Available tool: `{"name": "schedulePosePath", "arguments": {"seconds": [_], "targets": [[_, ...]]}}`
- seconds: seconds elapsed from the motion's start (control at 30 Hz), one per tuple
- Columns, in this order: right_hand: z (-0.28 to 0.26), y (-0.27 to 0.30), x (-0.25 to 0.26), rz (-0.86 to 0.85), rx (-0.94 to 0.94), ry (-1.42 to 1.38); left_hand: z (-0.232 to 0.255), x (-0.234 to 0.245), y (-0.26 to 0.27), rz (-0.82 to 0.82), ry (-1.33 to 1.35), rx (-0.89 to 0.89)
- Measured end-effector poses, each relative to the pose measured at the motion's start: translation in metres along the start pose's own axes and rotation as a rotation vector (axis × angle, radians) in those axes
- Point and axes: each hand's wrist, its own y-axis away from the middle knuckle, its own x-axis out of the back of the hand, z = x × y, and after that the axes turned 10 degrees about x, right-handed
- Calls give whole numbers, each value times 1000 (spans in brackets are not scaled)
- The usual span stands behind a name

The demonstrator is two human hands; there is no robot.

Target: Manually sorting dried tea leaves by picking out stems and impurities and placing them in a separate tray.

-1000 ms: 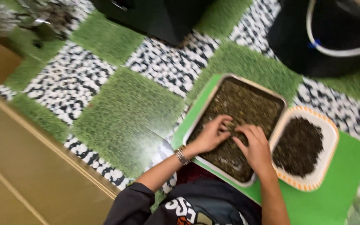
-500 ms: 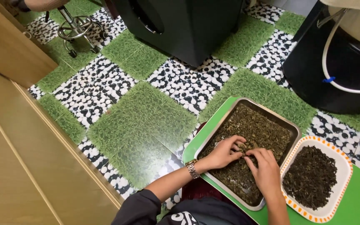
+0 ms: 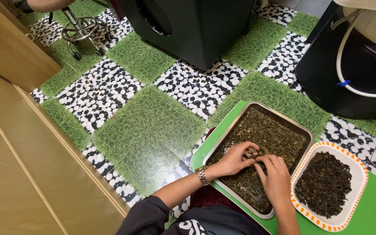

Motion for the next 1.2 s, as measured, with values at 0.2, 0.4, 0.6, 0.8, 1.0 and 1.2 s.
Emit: {"name": "schedulePosePath", "arguments": {"seconds": [0.2, 0.4, 0.6, 0.8, 1.0, 1.2], "targets": [[-3, 0, 2, 7, 9, -11, -8, -3, -2, -6, -36, 6], [-1, 1, -1, 13, 30, -21, -13, -3, -4, -8, -27, -21], [-6, -3, 4, 4, 20, -21, -7, 1, -3, -33, 23, -8], [-5, -4, 0, 29, 47, -24, -10, 2, 2, -11, -58, -111], [3, -4, 1, -123, -58, 121, -9, 8, 12, 59, -297, -215], [15, -6, -3, -327, -100, 221, -15, 1, 10, 155, -584, -336]]}}
